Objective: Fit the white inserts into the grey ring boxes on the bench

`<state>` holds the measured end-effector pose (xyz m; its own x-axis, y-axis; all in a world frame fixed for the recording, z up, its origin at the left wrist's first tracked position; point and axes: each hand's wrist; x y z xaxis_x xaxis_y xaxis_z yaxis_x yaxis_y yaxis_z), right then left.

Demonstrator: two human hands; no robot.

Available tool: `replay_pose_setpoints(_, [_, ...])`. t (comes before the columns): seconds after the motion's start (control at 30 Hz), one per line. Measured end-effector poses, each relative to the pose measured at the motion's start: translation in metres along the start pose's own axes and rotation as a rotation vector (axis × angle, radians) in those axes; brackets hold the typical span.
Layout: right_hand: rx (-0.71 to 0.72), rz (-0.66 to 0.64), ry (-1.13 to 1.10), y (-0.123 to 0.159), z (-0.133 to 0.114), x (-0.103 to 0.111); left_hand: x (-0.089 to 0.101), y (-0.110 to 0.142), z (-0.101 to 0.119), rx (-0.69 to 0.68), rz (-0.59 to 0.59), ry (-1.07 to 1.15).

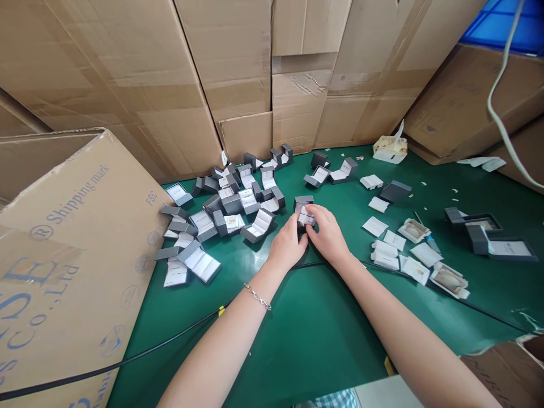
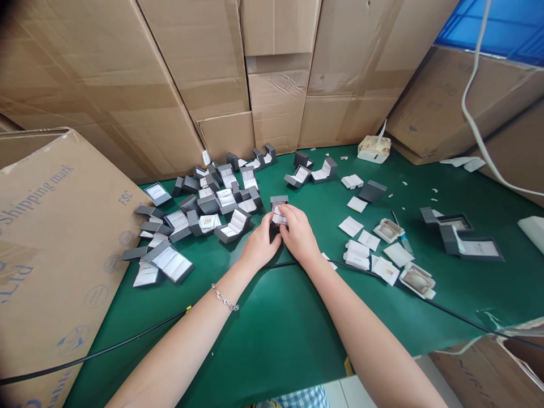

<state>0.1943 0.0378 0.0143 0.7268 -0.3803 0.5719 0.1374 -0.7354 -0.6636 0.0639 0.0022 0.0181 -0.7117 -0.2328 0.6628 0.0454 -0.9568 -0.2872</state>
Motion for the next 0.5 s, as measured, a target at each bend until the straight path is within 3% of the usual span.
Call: replay_pose_setpoints(0.5, [-0.121, -0.083, -0.037, -0.0035, 0.0038, 0.0052, -0.0008, 0.0021, 0.0013, -0.023, -0.047, -0.034])
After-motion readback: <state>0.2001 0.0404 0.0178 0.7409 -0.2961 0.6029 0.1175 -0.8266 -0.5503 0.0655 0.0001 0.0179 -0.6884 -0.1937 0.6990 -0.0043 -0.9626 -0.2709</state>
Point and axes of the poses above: each hand's wrist, its own y-axis away from the middle knuckle, its own x-axis out of the back of the hand, z = x × y, and after that the axes turned 12 degrees about z, right-handed
